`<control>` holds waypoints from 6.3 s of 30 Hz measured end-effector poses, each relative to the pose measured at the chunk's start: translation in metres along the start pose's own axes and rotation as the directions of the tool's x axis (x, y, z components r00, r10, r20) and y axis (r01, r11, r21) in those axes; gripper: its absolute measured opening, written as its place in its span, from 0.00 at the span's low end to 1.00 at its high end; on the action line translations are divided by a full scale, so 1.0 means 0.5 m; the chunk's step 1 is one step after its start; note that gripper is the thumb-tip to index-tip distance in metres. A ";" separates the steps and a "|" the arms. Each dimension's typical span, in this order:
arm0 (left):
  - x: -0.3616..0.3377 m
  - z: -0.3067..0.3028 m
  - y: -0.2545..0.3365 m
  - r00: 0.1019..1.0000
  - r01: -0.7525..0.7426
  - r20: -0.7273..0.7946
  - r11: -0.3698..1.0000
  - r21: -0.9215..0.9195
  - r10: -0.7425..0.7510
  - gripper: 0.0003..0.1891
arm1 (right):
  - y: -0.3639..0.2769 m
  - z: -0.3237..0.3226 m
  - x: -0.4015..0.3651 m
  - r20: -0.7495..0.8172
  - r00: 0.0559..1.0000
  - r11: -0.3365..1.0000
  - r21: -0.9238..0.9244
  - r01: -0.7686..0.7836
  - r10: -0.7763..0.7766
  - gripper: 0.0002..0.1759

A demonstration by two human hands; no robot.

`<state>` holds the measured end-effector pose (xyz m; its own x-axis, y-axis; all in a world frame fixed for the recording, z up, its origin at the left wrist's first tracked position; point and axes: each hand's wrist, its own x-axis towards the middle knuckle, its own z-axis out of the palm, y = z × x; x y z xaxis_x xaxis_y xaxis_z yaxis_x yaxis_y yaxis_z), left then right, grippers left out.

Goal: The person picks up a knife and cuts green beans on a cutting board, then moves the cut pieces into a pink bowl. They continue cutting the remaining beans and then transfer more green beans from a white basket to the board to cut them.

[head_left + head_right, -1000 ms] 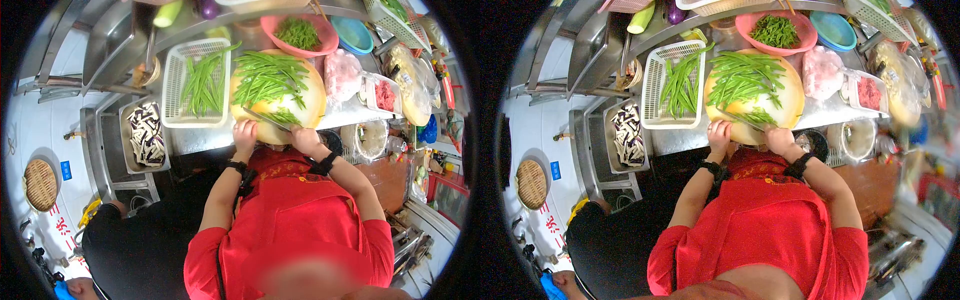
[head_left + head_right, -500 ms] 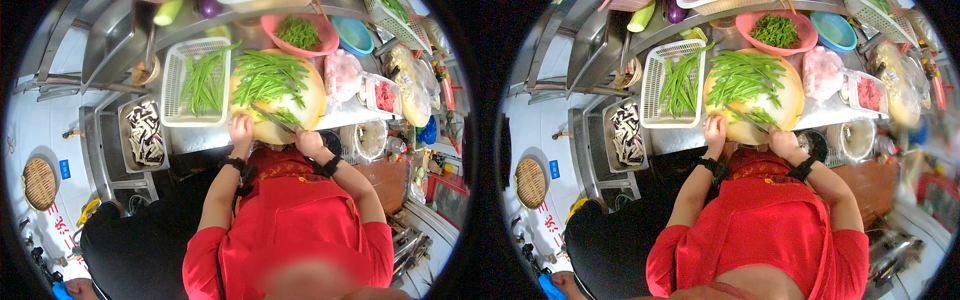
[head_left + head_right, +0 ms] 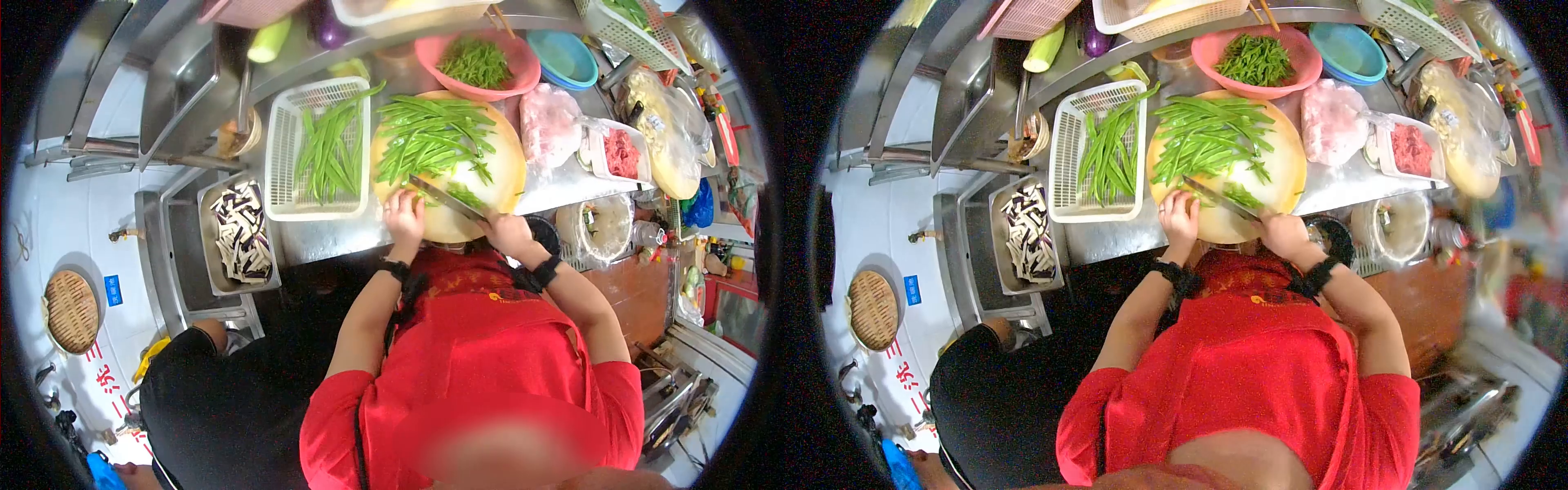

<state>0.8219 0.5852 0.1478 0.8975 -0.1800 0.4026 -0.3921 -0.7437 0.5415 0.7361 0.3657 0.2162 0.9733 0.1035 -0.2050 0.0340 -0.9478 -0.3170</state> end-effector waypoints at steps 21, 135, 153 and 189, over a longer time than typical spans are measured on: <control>0.030 0.100 0.158 0.968 0.006 0.240 0.947 -0.322 0.075 0.21 | 0.119 -0.132 -0.079 -0.200 0.970 0.979 -0.179 0.102 -0.137 0.20; 0.051 -0.050 -0.020 0.742 -0.532 0.439 0.843 -0.075 0.507 0.18 | 0.081 -0.027 -0.084 -0.022 0.984 0.981 0.084 -0.174 0.177 0.13; 0.036 -0.031 0.014 0.800 -0.537 0.316 0.844 -0.005 0.511 0.13 | 0.095 -0.039 -0.085 -0.019 0.993 0.990 0.085 -0.117 0.119 0.15; 0.015 -0.027 0.008 0.824 -0.554 0.152 0.832 0.015 0.546 0.06 | 0.048 -0.043 -0.034 -0.023 0.994 0.990 -0.087 0.109 -0.111 0.15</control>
<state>0.8244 0.5897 0.1631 0.5565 -0.6521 0.5149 -0.8205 -0.5289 0.2169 0.7250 0.3346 0.2317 0.9685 0.2012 -0.1467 0.1594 -0.9536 -0.2553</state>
